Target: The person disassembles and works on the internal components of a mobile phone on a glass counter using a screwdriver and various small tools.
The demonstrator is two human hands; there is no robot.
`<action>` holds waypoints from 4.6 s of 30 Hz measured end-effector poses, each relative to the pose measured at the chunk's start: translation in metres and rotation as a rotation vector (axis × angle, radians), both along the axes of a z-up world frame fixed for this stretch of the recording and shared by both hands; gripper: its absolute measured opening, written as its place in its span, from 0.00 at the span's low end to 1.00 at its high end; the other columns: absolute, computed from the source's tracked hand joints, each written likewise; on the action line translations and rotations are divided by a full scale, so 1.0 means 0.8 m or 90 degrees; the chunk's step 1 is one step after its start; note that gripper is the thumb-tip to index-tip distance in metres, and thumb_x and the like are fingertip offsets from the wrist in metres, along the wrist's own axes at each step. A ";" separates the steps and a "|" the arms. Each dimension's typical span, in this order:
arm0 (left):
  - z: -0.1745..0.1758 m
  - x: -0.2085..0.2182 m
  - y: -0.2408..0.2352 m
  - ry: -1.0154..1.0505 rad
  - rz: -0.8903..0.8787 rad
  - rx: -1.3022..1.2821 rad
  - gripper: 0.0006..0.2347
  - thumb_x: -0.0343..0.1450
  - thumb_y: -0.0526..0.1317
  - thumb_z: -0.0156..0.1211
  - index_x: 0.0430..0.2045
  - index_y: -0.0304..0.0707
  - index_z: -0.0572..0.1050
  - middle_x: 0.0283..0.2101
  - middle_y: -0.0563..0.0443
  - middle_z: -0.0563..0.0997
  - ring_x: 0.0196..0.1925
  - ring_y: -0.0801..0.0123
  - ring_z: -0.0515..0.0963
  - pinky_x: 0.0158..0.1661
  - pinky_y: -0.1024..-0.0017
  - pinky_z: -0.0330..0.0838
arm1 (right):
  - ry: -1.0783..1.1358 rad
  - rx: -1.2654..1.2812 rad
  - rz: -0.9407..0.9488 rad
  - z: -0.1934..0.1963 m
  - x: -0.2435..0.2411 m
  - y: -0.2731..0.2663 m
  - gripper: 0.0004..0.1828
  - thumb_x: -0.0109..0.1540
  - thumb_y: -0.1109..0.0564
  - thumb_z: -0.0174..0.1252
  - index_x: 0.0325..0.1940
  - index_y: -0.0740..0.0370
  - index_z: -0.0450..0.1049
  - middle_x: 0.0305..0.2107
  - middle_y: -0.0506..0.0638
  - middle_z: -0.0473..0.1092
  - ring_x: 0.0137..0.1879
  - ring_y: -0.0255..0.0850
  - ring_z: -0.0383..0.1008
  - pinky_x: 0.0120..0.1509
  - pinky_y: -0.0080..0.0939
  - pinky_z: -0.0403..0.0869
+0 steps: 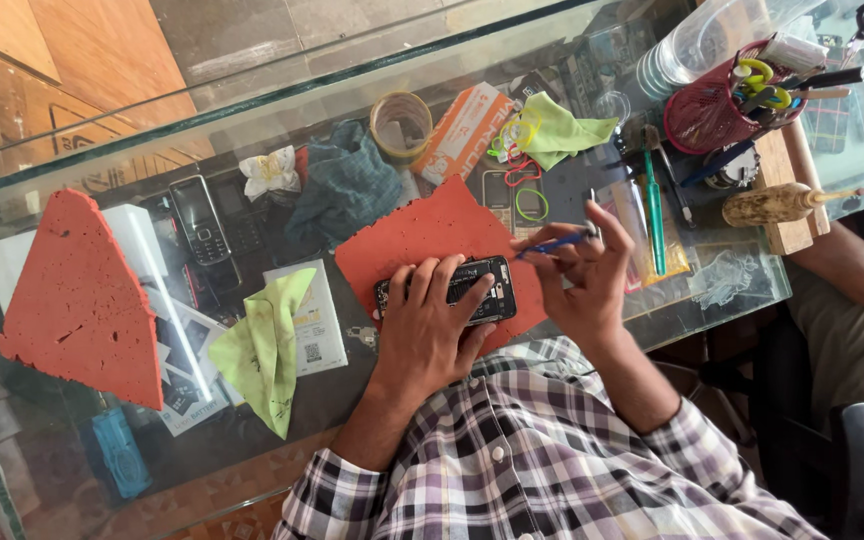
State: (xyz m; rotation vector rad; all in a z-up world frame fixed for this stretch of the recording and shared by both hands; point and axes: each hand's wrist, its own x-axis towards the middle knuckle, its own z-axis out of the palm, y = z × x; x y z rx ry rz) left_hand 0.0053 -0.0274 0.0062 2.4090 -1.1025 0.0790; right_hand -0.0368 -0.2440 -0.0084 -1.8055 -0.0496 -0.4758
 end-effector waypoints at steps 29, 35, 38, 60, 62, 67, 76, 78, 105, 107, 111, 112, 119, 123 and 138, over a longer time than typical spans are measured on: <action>-0.002 -0.006 -0.006 0.002 0.025 -0.012 0.21 0.74 0.53 0.58 0.60 0.50 0.73 0.60 0.37 0.71 0.62 0.47 0.69 0.60 0.48 0.61 | -0.150 -0.196 0.166 -0.016 0.022 0.009 0.30 0.67 0.77 0.48 0.61 0.55 0.43 0.52 0.68 0.69 0.57 0.55 0.80 0.57 0.52 0.83; 0.002 -0.004 -0.007 -0.010 0.024 -0.015 0.21 0.71 0.53 0.62 0.58 0.49 0.74 0.59 0.37 0.71 0.61 0.47 0.69 0.59 0.47 0.61 | -0.139 -0.285 0.028 -0.001 0.031 0.016 0.32 0.60 0.69 0.69 0.58 0.58 0.56 0.44 0.64 0.72 0.47 0.54 0.78 0.46 0.50 0.79; 0.002 -0.004 -0.006 -0.019 0.020 -0.008 0.21 0.71 0.53 0.62 0.58 0.49 0.74 0.59 0.37 0.71 0.60 0.47 0.69 0.58 0.47 0.61 | -0.105 -0.297 0.020 0.009 0.029 0.016 0.29 0.60 0.73 0.66 0.55 0.54 0.60 0.40 0.57 0.77 0.47 0.51 0.81 0.48 0.47 0.80; 0.008 -0.001 -0.010 -0.015 0.015 -0.006 0.23 0.71 0.53 0.60 0.62 0.49 0.72 0.58 0.38 0.70 0.60 0.47 0.69 0.58 0.46 0.61 | -0.138 -0.116 0.160 0.009 0.034 0.007 0.32 0.59 0.78 0.51 0.63 0.58 0.57 0.45 0.60 0.71 0.55 0.58 0.76 0.63 0.64 0.73; 0.008 -0.002 -0.011 -0.022 0.019 -0.003 0.23 0.71 0.54 0.60 0.61 0.49 0.72 0.58 0.37 0.70 0.59 0.47 0.69 0.58 0.45 0.61 | -0.174 -0.105 0.198 0.010 0.035 0.006 0.33 0.58 0.79 0.48 0.64 0.58 0.56 0.46 0.61 0.70 0.56 0.59 0.75 0.64 0.65 0.71; 0.006 -0.003 -0.011 -0.016 0.016 0.002 0.23 0.72 0.54 0.59 0.60 0.49 0.72 0.57 0.37 0.71 0.59 0.47 0.69 0.58 0.45 0.61 | -0.085 -0.213 -0.003 -0.001 0.031 0.014 0.36 0.60 0.72 0.67 0.64 0.55 0.58 0.47 0.60 0.71 0.50 0.52 0.78 0.50 0.52 0.80; 0.003 -0.001 -0.010 -0.026 0.021 -0.006 0.22 0.72 0.55 0.59 0.60 0.50 0.73 0.57 0.37 0.71 0.60 0.47 0.69 0.58 0.46 0.61 | -0.093 -0.210 0.033 0.006 0.029 0.011 0.36 0.61 0.74 0.64 0.66 0.54 0.56 0.41 0.57 0.73 0.49 0.52 0.79 0.52 0.53 0.79; 0.001 -0.002 -0.008 -0.029 0.022 -0.005 0.22 0.72 0.54 0.58 0.61 0.50 0.72 0.58 0.37 0.71 0.60 0.48 0.69 0.58 0.46 0.61 | -0.156 -0.167 0.159 0.007 0.037 0.004 0.35 0.63 0.78 0.52 0.69 0.54 0.54 0.44 0.56 0.74 0.56 0.57 0.78 0.59 0.57 0.77; -0.346 -0.245 0.157 1.011 0.352 -0.209 0.30 0.74 0.59 0.41 0.64 0.33 0.67 0.67 0.38 0.69 0.69 0.51 0.68 0.66 0.60 0.59 | -0.200 -0.212 0.222 0.033 0.044 -0.009 0.29 0.62 0.71 0.55 0.65 0.58 0.56 0.49 0.63 0.71 0.52 0.59 0.77 0.55 0.55 0.77; -0.383 -0.220 0.130 0.921 0.377 -0.096 0.30 0.74 0.58 0.41 0.62 0.33 0.68 0.66 0.38 0.70 0.68 0.51 0.68 0.65 0.59 0.60 | -0.205 -0.262 0.185 0.031 0.036 -0.006 0.31 0.60 0.68 0.61 0.64 0.59 0.57 0.49 0.64 0.70 0.51 0.59 0.76 0.54 0.54 0.76; -0.380 -0.181 0.104 0.870 0.422 -0.066 0.28 0.74 0.57 0.42 0.59 0.32 0.69 0.63 0.37 0.71 0.65 0.49 0.70 0.63 0.58 0.62 | -0.135 -0.294 0.057 0.017 0.029 0.001 0.31 0.60 0.67 0.71 0.61 0.58 0.62 0.44 0.60 0.72 0.46 0.53 0.79 0.47 0.47 0.78; -0.374 -0.172 0.109 0.859 0.430 -0.066 0.27 0.74 0.57 0.43 0.59 0.32 0.69 0.63 0.37 0.72 0.65 0.49 0.70 0.62 0.58 0.62 | -0.111 -0.291 0.033 0.014 0.029 0.001 0.30 0.61 0.68 0.71 0.61 0.57 0.63 0.43 0.59 0.73 0.45 0.51 0.80 0.47 0.46 0.79; -0.354 -0.194 0.187 0.884 0.503 -0.035 0.24 0.75 0.55 0.44 0.54 0.32 0.71 0.58 0.35 0.74 0.60 0.47 0.73 0.58 0.56 0.65 | -0.181 -0.244 0.186 0.011 0.027 0.000 0.33 0.64 0.75 0.57 0.70 0.56 0.59 0.51 0.58 0.74 0.57 0.55 0.79 0.59 0.52 0.79; -0.359 -0.218 0.205 0.904 0.521 -0.027 0.23 0.75 0.54 0.45 0.51 0.31 0.72 0.55 0.34 0.75 0.58 0.46 0.74 0.56 0.55 0.66 | -0.191 -0.268 0.155 0.007 0.029 0.009 0.36 0.63 0.71 0.64 0.70 0.55 0.58 0.51 0.62 0.71 0.57 0.55 0.76 0.55 0.51 0.78; -0.287 -0.230 0.203 0.856 0.406 0.187 0.18 0.76 0.50 0.48 0.41 0.29 0.76 0.45 0.31 0.80 0.48 0.42 0.79 0.48 0.52 0.72 | -0.211 -0.285 0.128 0.033 0.030 0.015 0.32 0.58 0.75 0.53 0.65 0.61 0.58 0.50 0.64 0.70 0.55 0.61 0.75 0.61 0.55 0.74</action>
